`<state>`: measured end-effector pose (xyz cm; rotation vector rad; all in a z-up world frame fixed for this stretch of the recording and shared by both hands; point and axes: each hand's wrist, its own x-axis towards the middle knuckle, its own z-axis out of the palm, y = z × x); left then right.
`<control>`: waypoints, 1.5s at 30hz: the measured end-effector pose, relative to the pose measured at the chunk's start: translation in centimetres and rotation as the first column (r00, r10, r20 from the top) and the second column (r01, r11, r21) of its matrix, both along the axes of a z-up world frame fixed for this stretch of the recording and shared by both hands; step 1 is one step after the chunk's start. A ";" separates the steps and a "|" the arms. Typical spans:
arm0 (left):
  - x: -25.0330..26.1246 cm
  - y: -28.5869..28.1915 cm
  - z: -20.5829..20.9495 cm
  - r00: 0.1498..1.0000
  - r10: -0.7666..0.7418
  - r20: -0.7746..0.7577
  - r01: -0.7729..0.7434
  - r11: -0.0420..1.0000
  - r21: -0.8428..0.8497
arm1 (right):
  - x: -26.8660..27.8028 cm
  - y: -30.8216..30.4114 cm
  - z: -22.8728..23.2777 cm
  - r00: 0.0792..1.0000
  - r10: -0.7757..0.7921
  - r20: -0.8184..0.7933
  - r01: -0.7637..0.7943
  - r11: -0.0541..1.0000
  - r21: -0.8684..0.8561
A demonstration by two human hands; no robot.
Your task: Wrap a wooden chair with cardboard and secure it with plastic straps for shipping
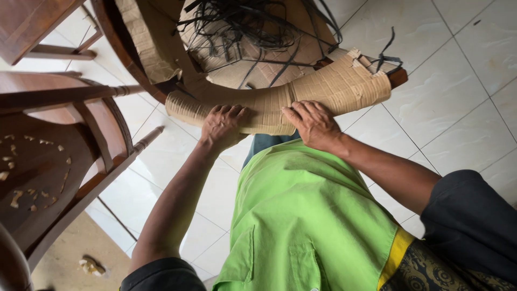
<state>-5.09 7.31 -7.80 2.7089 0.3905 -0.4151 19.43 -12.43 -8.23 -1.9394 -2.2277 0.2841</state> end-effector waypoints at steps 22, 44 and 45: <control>-3.7 -0.8 -4.7 0.941 -0.002 0.339 -0.078 0.972 0.222 | -6.2 5.3 -1.4 0.986 0.051 -0.158 -0.102 0.935 -0.338; -0.4 -2.7 2.1 0.839 0.504 0.205 -0.490 0.864 -0.120 | -4.8 19.3 -12.6 0.874 -0.422 -0.243 -0.128 0.282 -0.951; -0.4 -2.5 2.8 0.844 0.487 0.226 -0.479 0.873 -0.090 | -4.8 19.9 -10.7 0.870 -0.437 -0.229 -0.104 0.292 -0.951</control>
